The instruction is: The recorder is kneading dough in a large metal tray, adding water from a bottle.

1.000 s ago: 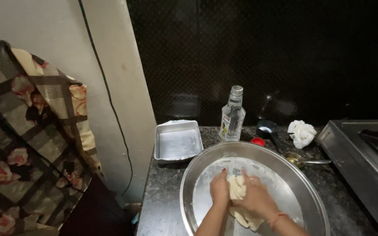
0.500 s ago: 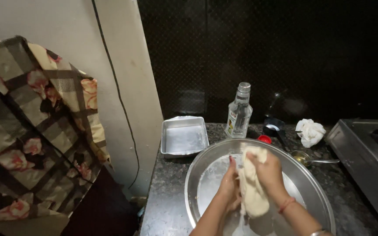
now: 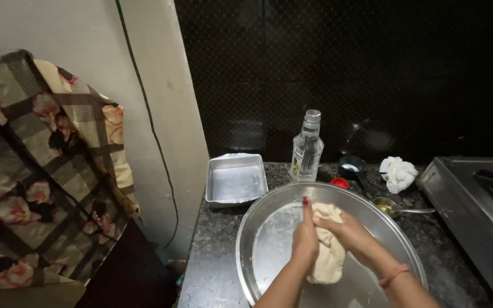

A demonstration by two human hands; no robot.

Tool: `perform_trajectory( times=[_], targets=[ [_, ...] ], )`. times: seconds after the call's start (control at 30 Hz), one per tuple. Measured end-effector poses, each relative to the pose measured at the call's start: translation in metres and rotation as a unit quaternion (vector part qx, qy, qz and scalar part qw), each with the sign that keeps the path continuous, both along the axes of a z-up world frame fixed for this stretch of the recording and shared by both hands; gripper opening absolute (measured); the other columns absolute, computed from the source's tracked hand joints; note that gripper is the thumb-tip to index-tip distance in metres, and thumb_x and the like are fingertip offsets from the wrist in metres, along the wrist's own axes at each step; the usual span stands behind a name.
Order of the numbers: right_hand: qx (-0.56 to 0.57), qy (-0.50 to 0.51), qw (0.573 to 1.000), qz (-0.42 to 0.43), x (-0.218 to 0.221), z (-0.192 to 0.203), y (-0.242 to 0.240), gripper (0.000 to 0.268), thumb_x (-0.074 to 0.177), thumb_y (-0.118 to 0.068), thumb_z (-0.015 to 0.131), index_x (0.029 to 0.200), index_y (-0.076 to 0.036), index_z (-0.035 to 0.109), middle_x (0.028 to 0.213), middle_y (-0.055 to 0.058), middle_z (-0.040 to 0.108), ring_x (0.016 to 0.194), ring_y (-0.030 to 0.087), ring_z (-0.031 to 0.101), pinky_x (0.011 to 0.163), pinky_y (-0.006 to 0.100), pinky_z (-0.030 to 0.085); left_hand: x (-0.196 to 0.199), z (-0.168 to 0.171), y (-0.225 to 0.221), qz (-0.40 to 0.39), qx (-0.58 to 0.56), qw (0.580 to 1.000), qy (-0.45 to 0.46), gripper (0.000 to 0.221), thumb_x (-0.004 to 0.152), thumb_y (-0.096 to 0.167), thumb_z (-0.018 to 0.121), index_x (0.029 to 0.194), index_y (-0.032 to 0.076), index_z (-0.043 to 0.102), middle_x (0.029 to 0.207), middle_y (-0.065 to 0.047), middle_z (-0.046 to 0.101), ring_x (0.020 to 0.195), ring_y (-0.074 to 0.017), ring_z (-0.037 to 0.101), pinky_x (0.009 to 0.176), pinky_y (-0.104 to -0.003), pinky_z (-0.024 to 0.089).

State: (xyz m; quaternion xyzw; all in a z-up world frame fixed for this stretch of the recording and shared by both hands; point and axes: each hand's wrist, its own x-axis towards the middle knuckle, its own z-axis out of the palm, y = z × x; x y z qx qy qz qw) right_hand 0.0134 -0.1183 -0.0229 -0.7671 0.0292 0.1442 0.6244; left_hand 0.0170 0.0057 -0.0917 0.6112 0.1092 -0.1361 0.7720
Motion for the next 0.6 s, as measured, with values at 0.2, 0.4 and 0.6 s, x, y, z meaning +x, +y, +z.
perform_trajectory(
  times=[0.2,0.4,0.6],
  targets=[
    [-0.114,-0.304,0.942,-0.088,-0.003,0.05,-0.017,0.04,0.079,-0.007,0.078,0.118,-0.01,0.079,0.1,0.011,0.083,0.083,0.017,0.075,0.071,0.029,0.058,0.005,0.039,0.035,0.101,0.176,0.969,0.139,0.108,0.084,0.092,0.022,0.155,0.012,0.037,0.115,-0.023,0.066,0.109,-0.0413,0.067,0.091,-0.049,0.054],
    [-0.206,-0.512,0.813,-0.183,-0.071,0.086,0.017,0.045,0.092,0.001,0.067,0.135,-0.008,0.06,0.12,0.016,0.067,0.086,0.02,0.07,0.059,0.028,0.061,0.01,0.014,0.046,0.155,0.154,0.97,0.109,0.106,0.083,0.09,0.02,0.129,0.003,0.062,0.1,-0.019,0.075,0.09,-0.0324,0.076,0.093,-0.05,0.059],
    [-0.04,-0.153,0.972,0.176,0.006,-0.14,-0.037,0.041,0.086,-0.015,0.065,0.124,-0.004,0.078,0.114,0.012,0.086,0.106,0.018,0.078,0.094,0.03,0.056,0.011,-0.025,0.038,0.223,0.29,0.93,0.025,0.075,0.095,0.07,0.033,0.124,0.009,0.066,0.119,-0.022,0.07,0.114,-0.0404,0.06,0.101,-0.051,0.045]
  ],
)
